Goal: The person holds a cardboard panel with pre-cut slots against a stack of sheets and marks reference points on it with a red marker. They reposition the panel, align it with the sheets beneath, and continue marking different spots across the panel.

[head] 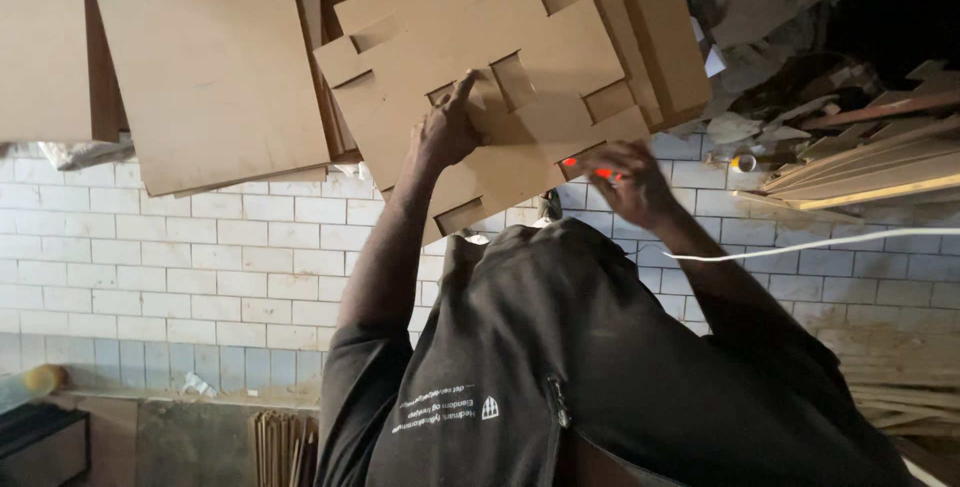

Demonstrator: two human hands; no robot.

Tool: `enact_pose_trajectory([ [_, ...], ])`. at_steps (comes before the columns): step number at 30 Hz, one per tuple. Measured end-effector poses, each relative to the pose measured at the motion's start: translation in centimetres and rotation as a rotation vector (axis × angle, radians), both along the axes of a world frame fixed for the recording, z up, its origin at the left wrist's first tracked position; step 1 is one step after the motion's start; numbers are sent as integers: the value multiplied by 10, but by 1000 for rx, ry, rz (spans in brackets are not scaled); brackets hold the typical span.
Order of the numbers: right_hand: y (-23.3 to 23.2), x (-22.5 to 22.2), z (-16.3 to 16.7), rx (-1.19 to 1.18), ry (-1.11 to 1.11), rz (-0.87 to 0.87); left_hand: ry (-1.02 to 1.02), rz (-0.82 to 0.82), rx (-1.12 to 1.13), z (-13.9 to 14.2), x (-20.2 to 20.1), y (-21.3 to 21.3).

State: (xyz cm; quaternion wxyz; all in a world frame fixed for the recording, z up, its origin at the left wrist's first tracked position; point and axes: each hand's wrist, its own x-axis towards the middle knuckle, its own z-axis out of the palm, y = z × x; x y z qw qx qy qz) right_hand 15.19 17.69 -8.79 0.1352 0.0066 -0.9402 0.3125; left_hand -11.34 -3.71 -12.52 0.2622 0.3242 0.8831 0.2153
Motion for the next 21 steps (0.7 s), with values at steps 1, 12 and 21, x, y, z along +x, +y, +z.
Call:
enact_pose_trajectory([
  [1, 7, 1, 1, 45, -47, -63, -24, 6, -14, 1, 1, 0],
  [12, 1, 3, 4, 88, 20, 32, 18, -6, 61, -3, 0, 0],
  [21, 7, 2, -5, -100, -146, 26, 108, 34, 233, -24, 2, -4],
])
